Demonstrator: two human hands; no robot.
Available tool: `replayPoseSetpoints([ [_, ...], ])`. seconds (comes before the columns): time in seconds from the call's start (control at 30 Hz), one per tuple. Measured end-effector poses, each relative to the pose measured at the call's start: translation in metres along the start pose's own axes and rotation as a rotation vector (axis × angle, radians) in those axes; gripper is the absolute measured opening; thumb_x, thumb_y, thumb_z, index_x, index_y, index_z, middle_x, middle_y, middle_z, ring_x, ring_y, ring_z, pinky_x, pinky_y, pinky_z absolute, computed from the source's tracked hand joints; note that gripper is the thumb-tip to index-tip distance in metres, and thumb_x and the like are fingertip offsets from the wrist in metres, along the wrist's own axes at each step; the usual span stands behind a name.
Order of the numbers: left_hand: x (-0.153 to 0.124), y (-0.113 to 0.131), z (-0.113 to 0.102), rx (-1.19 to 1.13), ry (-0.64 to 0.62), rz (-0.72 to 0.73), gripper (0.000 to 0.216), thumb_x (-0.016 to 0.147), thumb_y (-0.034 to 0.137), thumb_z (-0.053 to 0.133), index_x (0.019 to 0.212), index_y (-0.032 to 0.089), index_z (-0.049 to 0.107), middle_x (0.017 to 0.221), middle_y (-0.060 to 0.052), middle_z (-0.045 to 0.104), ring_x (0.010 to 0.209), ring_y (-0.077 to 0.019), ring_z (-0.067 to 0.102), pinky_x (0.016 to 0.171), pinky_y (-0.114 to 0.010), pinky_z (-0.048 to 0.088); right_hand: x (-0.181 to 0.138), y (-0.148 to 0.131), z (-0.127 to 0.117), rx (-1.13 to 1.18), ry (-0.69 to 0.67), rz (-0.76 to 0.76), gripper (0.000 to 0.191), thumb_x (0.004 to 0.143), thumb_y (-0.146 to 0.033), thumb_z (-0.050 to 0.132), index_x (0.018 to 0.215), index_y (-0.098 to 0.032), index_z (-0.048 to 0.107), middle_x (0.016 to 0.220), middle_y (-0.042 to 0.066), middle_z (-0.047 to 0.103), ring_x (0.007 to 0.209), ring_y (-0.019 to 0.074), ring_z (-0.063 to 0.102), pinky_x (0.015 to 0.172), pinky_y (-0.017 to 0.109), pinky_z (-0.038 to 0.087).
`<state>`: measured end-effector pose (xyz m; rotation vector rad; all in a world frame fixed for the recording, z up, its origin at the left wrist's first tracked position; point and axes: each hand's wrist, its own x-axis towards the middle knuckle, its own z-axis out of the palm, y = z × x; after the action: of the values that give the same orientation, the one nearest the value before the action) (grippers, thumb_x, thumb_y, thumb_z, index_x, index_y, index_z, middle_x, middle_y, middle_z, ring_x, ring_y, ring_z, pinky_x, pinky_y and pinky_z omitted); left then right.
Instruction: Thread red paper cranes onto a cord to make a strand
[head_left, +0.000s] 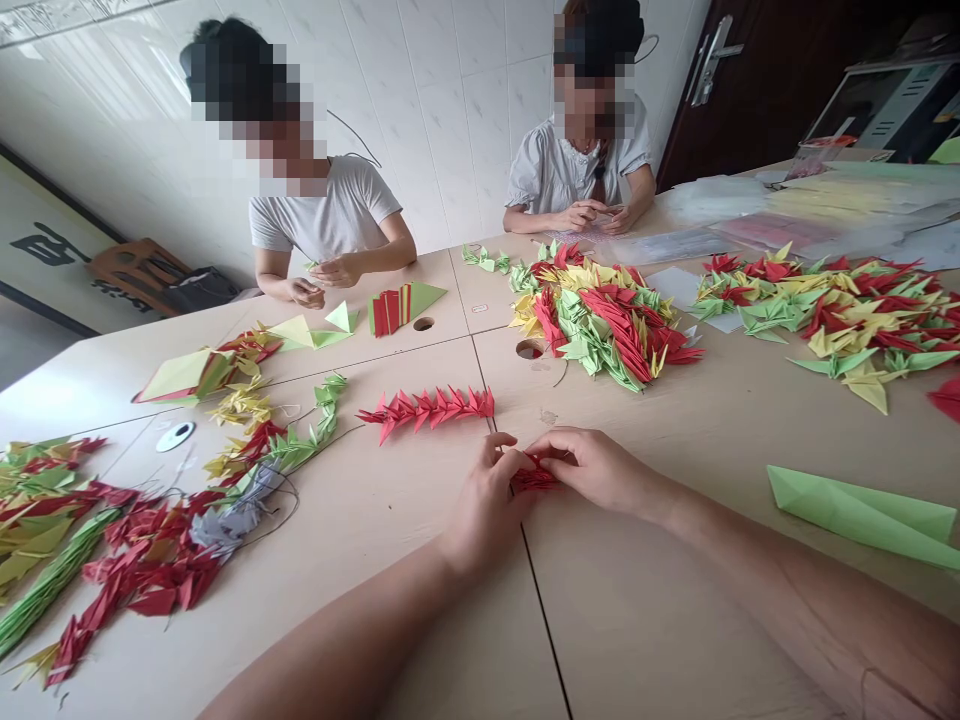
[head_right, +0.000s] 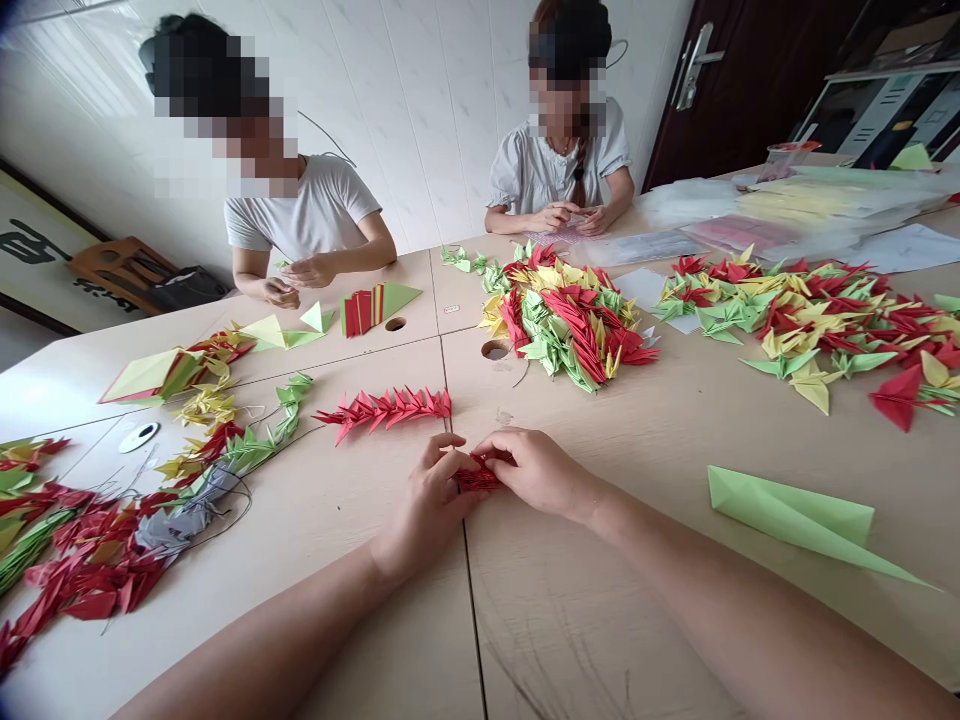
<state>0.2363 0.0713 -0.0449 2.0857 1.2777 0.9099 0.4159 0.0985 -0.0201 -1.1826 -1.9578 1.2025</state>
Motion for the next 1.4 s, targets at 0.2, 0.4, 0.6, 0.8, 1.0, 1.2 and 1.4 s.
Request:
replayPoseSetpoints([
  [0.2,0.003,0.004,-0.003,0.001,0.025,0.005,0.020,0.073,0.004,0.065,0.084,0.020,0.061,0.090,-0.001,0.052,0.075,-0.0107,0.057,0.066,-0.023,0.051,-0.004,-0.008,-0.006,0.069,-0.104,0.023,0.026,0.087,-0.025,0.055,0.109,-0.023,0.069,0.105,0.005,0.070,0.096,0.0192,0.065,0.084,0.033,0.053],
  [0.4,0.003,0.001,-0.003,0.020,0.064,-0.030,0.030,0.070,0.000,0.063,0.092,0.019,0.056,0.088,0.000,0.056,0.076,-0.0123,0.057,0.065,-0.023,0.049,-0.005,-0.005,-0.003,-0.025,-0.085,-0.051,0.027,0.082,-0.020,0.062,0.108,-0.022,0.068,0.105,0.005,0.070,0.097,0.0210,0.064,0.086,0.034,0.051],
  [0.6,0.003,-0.001,-0.002,0.077,0.072,0.020,0.026,0.077,0.007,0.064,0.096,0.021,0.052,0.093,-0.001,0.059,0.081,-0.0144,0.061,0.073,-0.028,0.052,-0.003,0.000,0.001,-0.117,-0.021,-0.160,0.029,0.086,-0.014,0.054,0.110,-0.023,0.066,0.108,0.005,0.070,0.100,0.0200,0.064,0.088,0.034,0.051],
  [0.8,0.004,-0.001,-0.003,0.157,0.143,0.105,0.021,0.078,0.009,0.064,0.095,0.020,0.058,0.098,-0.003,0.054,0.083,-0.0136,0.060,0.073,-0.027,0.054,-0.002,0.009,0.002,-0.149,0.016,-0.176,0.028,0.088,-0.020,0.055,0.113,-0.023,0.065,0.112,0.006,0.069,0.102,0.0210,0.064,0.089,0.037,0.051],
  [1.0,0.004,0.000,-0.003,0.141,0.106,0.123,0.023,0.083,0.010,0.060,0.102,0.022,0.056,0.096,-0.002,0.060,0.088,-0.0151,0.061,0.077,-0.028,0.052,-0.001,0.007,0.002,-0.172,-0.001,-0.212,0.027,0.089,-0.021,0.053,0.114,-0.025,0.065,0.112,0.005,0.069,0.103,0.0212,0.063,0.090,0.037,0.051],
  [1.2,0.005,0.002,-0.004,0.184,0.091,0.200,0.024,0.083,0.009,0.058,0.104,0.020,0.057,0.099,-0.005,0.063,0.094,-0.0184,0.058,0.082,-0.032,0.052,-0.001,0.008,0.001,-0.247,0.013,-0.224,0.034,0.086,-0.017,0.057,0.118,-0.023,0.063,0.118,0.007,0.067,0.109,0.0228,0.061,0.095,0.039,0.050],
  [1.4,0.004,0.003,-0.003,0.177,0.035,0.210,0.016,0.087,0.012,0.055,0.100,0.020,0.061,0.102,-0.006,0.063,0.096,-0.0190,0.058,0.086,-0.035,0.051,0.000,0.009,0.002,-0.258,0.047,-0.234,0.035,0.085,-0.019,0.058,0.119,-0.023,0.064,0.119,0.008,0.067,0.111,0.0246,0.061,0.097,0.043,0.049],
])
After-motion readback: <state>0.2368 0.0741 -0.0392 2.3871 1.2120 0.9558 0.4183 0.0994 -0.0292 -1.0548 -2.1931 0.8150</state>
